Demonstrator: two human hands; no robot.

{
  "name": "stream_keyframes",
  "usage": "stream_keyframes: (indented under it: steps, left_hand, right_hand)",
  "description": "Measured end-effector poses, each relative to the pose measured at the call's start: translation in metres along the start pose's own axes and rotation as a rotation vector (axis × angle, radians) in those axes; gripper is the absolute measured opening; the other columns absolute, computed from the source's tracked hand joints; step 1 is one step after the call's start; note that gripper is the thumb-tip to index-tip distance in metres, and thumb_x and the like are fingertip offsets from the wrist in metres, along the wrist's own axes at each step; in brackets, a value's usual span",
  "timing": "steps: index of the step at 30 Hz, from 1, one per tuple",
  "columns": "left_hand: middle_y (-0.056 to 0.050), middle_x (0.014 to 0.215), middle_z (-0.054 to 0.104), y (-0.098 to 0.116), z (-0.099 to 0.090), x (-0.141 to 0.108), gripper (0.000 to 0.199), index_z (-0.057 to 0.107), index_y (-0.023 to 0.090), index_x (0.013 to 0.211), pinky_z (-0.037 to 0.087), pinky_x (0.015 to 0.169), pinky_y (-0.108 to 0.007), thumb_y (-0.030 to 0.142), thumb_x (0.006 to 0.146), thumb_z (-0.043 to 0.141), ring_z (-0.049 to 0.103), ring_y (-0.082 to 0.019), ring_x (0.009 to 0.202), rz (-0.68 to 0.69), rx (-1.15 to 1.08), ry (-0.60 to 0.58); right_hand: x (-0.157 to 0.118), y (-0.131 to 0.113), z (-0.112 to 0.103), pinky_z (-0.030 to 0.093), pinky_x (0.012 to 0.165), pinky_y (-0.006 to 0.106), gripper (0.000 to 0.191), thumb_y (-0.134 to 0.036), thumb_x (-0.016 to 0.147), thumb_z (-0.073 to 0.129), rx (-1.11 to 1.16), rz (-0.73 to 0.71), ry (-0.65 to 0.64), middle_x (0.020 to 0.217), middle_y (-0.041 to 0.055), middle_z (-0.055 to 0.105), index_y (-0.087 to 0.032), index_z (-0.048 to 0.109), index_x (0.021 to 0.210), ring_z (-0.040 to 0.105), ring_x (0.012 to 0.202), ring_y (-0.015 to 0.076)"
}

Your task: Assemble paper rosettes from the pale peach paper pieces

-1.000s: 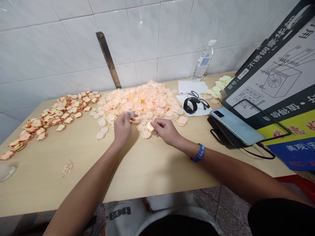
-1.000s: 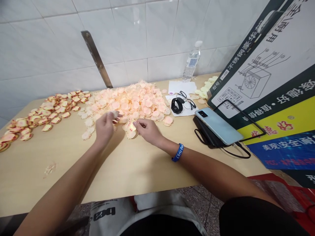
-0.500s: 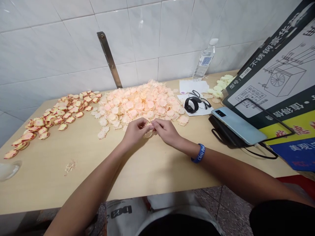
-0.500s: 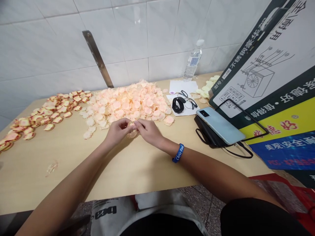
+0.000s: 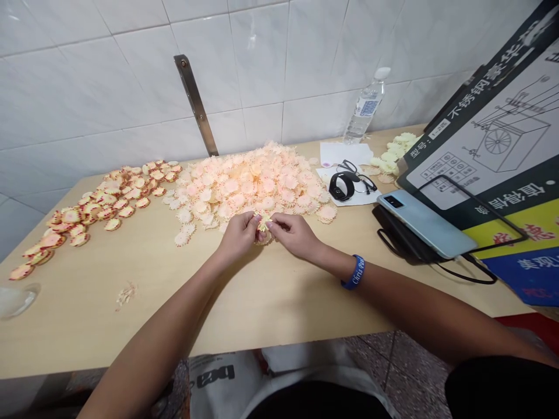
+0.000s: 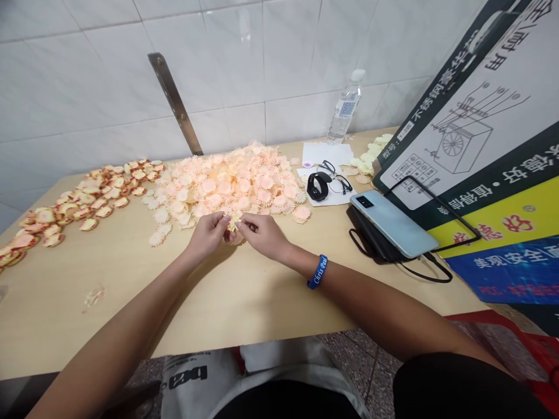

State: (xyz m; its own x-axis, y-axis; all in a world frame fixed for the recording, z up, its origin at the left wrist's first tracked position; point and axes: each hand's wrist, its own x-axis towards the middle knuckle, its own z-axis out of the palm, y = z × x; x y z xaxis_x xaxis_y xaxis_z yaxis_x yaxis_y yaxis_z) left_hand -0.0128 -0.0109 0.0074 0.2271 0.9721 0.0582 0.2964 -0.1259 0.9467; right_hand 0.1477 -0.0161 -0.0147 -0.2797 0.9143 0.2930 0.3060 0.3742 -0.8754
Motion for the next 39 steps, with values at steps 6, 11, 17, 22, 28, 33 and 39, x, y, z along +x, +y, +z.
stream_keyframes:
  steps: [6,11,17,22,28,33,39]
  left_hand:
    - [0.000,0.053,0.059,-0.002,-0.001,0.000,0.037,0.046,0.020,0.064,0.042,0.052,-0.025,0.044,0.092,0.043,0.056,-0.013,0.048,0.039,0.059,-0.002]
    - [0.004,0.057,0.058,-0.008,-0.007,0.001,0.023,0.059,0.021,0.105,0.043,0.058,-0.025,0.029,0.094,0.039,0.060,-0.014,0.056,0.135,0.334,0.022]
    - [-0.002,0.085,0.067,-0.009,-0.012,0.003,0.024,0.059,0.022,0.109,0.048,0.063,-0.025,0.030,0.095,0.040,0.063,-0.014,0.071,0.231,0.274,0.160]
    - [-0.006,0.098,0.067,-0.005,-0.010,0.002,0.017,0.067,0.020,0.093,0.051,0.072,-0.027,0.035,0.087,0.062,0.063,-0.017,0.090,0.515,0.357,0.208]
    - [-0.008,0.096,0.069,-0.010,-0.007,0.004,0.014,0.074,0.020,0.089,0.051,0.082,-0.034,0.022,0.086,0.060,0.064,-0.019,0.092,0.586,0.439,0.175]
    - [-0.007,0.089,0.069,-0.007,-0.007,0.004,0.015,0.072,0.018,0.079,0.051,0.074,-0.030,0.023,0.084,0.059,0.064,-0.018,0.087,0.430,0.318,0.144]
    - [-0.005,0.083,0.068,0.003,-0.011,0.006,0.015,0.069,0.017,0.069,0.048,0.068,-0.026,0.031,0.074,0.069,0.063,-0.016,0.079,0.153,0.064,0.073]
  right_hand:
    - [0.001,0.000,-0.001,0.029,0.054,0.026,0.034,-0.036,0.088,0.050,0.076,-0.013,0.005,0.056,-0.0039,0.039,-0.020,0.043,0.059,0.037,0.056,0.0107]
    - [0.001,0.002,0.001,0.028,0.053,0.026,0.034,-0.035,0.089,0.050,0.090,-0.024,-0.007,0.054,-0.0046,0.038,-0.019,0.044,0.059,0.036,0.054,0.0099]
    - [0.002,0.008,0.001,0.028,0.053,0.026,0.030,-0.030,0.086,0.050,0.099,-0.005,0.064,0.056,-0.0044,0.040,-0.020,0.042,0.058,0.037,0.054,0.0099]
    - [0.003,0.010,0.000,0.028,0.054,0.026,0.032,-0.033,0.089,0.048,0.095,0.001,0.102,0.057,-0.0042,0.040,-0.020,0.043,0.060,0.038,0.055,0.0103]
    - [0.002,0.007,-0.001,0.032,0.057,0.026,0.032,-0.037,0.092,0.047,0.107,-0.022,0.033,0.062,-0.0023,0.045,-0.019,0.049,0.066,0.042,0.059,0.0116]
    - [0.003,0.009,-0.002,0.032,0.057,0.026,0.031,-0.036,0.091,0.047,0.051,-0.024,0.042,0.061,-0.0022,0.047,-0.019,0.051,0.066,0.042,0.059,0.0116]
    - [0.003,0.011,-0.003,0.029,0.056,0.027,0.031,-0.032,0.089,0.047,-0.018,0.027,0.132,0.058,-0.0027,0.045,-0.019,0.048,0.061,0.042,0.057,0.0117]
